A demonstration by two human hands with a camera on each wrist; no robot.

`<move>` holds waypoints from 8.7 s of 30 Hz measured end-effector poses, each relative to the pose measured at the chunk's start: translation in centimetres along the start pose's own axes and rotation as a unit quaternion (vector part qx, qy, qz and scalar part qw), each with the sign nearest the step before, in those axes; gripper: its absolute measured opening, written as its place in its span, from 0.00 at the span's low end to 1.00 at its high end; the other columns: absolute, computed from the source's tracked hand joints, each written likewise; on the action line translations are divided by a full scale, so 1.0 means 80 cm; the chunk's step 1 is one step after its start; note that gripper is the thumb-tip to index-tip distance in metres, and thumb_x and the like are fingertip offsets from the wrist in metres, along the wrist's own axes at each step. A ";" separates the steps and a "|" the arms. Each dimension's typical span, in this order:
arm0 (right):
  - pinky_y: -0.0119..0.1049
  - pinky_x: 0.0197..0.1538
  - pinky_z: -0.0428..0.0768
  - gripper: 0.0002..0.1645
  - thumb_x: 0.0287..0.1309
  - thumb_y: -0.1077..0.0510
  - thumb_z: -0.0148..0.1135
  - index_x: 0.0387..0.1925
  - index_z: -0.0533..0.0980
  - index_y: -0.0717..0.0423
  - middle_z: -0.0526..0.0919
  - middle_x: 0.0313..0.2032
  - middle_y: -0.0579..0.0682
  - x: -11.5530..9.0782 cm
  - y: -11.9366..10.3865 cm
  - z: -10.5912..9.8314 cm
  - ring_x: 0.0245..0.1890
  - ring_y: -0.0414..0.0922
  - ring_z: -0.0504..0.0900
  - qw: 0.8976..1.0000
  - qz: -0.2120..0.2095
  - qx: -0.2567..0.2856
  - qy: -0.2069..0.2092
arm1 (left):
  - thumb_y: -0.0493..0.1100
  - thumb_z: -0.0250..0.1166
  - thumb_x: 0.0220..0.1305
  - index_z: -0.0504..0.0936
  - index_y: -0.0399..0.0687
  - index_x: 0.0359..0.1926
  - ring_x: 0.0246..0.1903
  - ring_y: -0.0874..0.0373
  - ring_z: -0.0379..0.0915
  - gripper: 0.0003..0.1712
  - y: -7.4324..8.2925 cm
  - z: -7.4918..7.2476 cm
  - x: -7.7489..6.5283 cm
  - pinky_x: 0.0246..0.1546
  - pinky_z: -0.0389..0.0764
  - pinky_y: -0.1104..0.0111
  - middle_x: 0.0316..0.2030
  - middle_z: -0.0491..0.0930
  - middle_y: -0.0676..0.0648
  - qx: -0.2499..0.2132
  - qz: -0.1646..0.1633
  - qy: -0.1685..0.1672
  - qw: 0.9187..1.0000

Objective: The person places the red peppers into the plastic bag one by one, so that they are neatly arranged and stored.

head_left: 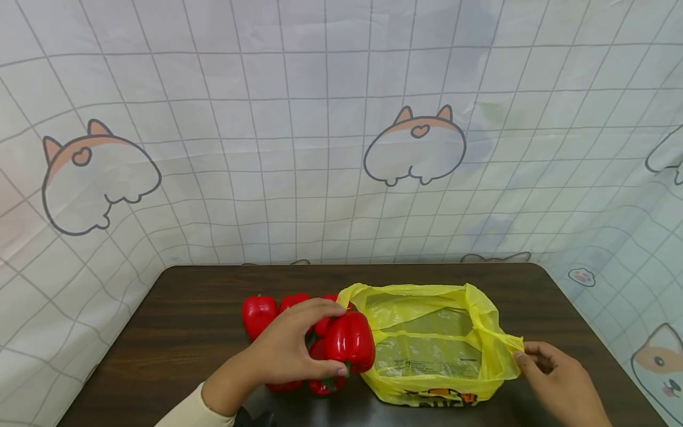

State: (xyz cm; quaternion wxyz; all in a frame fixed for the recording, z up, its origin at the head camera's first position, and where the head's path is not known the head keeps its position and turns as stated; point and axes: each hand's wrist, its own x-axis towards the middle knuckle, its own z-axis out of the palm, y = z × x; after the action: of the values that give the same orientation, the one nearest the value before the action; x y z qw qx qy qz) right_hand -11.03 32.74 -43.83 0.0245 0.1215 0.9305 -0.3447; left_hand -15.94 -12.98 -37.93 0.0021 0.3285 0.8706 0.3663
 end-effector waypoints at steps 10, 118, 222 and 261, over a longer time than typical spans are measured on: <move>0.50 0.38 0.83 0.39 0.74 0.36 0.53 0.60 0.74 0.69 0.86 0.45 0.60 -0.001 -0.001 0.001 0.40 0.51 0.85 1.000 0.000 -0.005 0.003 | 0.62 0.80 0.48 0.76 0.64 0.67 0.60 0.59 0.69 0.44 0.004 0.012 0.013 0.46 0.85 0.58 0.62 0.75 0.62 -0.002 0.019 0.001 1.000; 0.54 0.41 0.83 0.42 0.73 0.33 0.51 0.61 0.73 0.69 0.86 0.47 0.61 0.002 -0.001 0.005 0.45 0.59 0.84 1.000 0.006 -0.001 -0.009 | 0.67 0.75 0.53 0.80 0.54 0.58 0.53 0.63 0.76 0.37 0.005 0.119 0.064 0.59 0.74 0.60 0.52 0.81 0.57 0.223 0.062 -0.055 0.971; 0.49 0.37 0.83 0.37 0.74 0.38 0.54 0.59 0.74 0.70 0.87 0.41 0.53 0.000 -0.009 0.005 0.38 0.49 0.84 1.000 0.002 0.007 0.003 | 0.41 0.83 0.49 0.75 0.42 0.66 0.65 0.45 0.70 0.43 -0.150 -0.058 -0.088 0.61 0.73 0.43 0.64 0.75 0.47 0.071 -0.063 0.134 0.986; 0.50 0.38 0.84 0.36 0.75 0.40 0.54 0.61 0.73 0.71 0.87 0.44 0.56 -0.001 -0.005 0.006 0.40 0.51 0.85 1.000 -0.001 0.007 -0.003 | 0.40 0.85 0.47 0.74 0.45 0.67 0.67 0.36 0.65 0.46 -0.190 -0.042 -0.084 0.60 0.71 0.37 0.69 0.67 0.38 0.059 -0.089 0.112 0.988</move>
State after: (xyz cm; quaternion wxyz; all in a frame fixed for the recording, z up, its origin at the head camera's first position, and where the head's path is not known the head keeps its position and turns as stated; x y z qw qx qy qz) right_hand -11.08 32.12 -43.88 0.0257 0.1195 0.9280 -0.3519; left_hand -20.14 -26.84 -46.74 -0.0821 0.2058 0.9112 0.3472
